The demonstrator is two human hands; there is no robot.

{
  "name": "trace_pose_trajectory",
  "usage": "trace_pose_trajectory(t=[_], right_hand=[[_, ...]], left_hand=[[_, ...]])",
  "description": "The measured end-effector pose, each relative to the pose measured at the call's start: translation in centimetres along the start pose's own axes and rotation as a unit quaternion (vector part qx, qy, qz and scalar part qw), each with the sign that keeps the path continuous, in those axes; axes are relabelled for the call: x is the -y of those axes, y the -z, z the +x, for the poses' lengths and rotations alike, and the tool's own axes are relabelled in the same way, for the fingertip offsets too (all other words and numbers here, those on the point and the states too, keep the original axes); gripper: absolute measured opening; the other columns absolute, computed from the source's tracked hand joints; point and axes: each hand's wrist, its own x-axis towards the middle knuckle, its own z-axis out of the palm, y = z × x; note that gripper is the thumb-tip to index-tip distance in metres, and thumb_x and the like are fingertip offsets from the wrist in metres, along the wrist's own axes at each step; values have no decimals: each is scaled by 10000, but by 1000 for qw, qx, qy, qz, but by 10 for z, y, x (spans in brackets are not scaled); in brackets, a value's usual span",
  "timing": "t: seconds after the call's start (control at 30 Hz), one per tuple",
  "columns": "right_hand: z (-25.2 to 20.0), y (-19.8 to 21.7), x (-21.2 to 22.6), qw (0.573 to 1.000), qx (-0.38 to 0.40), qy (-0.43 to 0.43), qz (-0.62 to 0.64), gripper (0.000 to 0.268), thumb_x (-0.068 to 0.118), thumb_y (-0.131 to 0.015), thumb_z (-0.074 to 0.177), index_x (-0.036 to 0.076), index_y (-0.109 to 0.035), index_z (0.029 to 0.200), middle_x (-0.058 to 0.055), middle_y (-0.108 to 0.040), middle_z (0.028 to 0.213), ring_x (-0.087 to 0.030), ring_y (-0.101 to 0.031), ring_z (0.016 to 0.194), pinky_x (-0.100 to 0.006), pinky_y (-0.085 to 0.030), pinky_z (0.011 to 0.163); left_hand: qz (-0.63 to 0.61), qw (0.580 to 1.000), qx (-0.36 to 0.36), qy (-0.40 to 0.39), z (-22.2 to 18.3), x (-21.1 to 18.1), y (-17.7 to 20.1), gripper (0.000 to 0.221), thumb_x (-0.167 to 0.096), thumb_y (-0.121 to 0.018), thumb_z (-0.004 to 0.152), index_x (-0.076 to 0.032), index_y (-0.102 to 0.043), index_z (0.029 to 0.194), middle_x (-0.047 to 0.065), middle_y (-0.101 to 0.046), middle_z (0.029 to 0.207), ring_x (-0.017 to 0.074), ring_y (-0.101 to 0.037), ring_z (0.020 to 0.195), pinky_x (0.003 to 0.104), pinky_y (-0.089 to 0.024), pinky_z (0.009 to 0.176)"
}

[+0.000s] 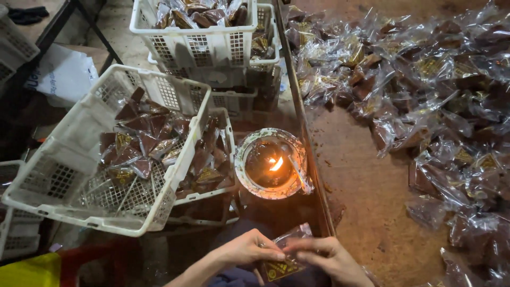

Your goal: Sealing small plastic bags containing food items by folding the tops and melting them over a candle flame.

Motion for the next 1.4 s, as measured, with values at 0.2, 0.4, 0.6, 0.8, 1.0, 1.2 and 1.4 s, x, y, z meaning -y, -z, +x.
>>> trace_pose_trajectory(t=[0.2, 0.4, 0.6, 0.8, 1.0, 1.2, 1.4], right_hand=[[5, -2, -22, 972, -218, -24, -81, 232, 139, -700, 911, 35, -864, 1040, -75, -883, 1066, -147, -767, 1105, -300, -521, 1071], [7, -17, -15, 926, -358, -19, 114, 302, 90, -795, 855, 77, -589, 635, -94, -667, 550, -147, -578, 583, -296, -462, 673], [22, -28, -41, 883, -398, -120, 218, 417, 13, -682, 860, -54, -686, 1271, -185, -741, 1147, -240, -644, 974, -343, -497, 875], [47, -42, -32, 925, -337, -50, 170, 363, 242, -588, 973, -45, -804, 918, -274, -801, 1189, -293, -746, 1088, -377, -562, 971], [60, -66, -59, 958, -189, -149, 156, 388, 337, -558, 1043, 50, -656, 801, -71, -626, 618, -107, -497, 466, -252, -329, 419], [111, -55, -28, 956, -229, -88, 164, 475, 394, -562, 986, -52, -712, 1053, -93, -603, 619, -124, -488, 460, -249, -365, 416], [144, -18, -61, 913, -308, -130, 235, 344, 296, -522, 1058, 12, -660, 921, -143, -653, 668, -213, -609, 580, -312, -492, 596]], left_hand=[[204, 934, -216, -197, 13, 2, -7, 294, -362, -776, 864, -132, -840, 1036, -26, -844, 988, 4, -706, 899, 178, -529, 811], [17, 941, -235, -243, 26, 8, -14, 273, -213, -800, 865, -66, -830, 1094, 39, -841, 984, 59, -708, 870, 233, -608, 797], [-371, 918, -132, -49, 53, 28, -9, 379, -258, -648, 900, -32, -732, 1193, 223, -765, 898, 279, -746, 753, 370, -607, 473], [-409, 896, -167, -46, 71, 52, -7, 186, -24, -608, 927, 78, -693, 1057, 241, -712, 901, 376, -694, 729, 527, -607, 557], [-26, 913, -209, -350, 32, 5, -5, 443, -356, -455, 1037, -22, -738, 967, 165, -793, 1097, 230, -746, 1029, 337, -573, 955], [-268, 844, -369, -282, 30, -5, 23, 466, -310, -534, 1000, 37, -698, 1264, 187, -766, 1183, 250, -720, 1082, 398, -576, 923], [-228, 919, -270, -174, 20, 11, 8, 610, -480, -490, 1009, 33, -722, 775, 192, -609, 476, 227, -545, 362, 282, -415, 366]])
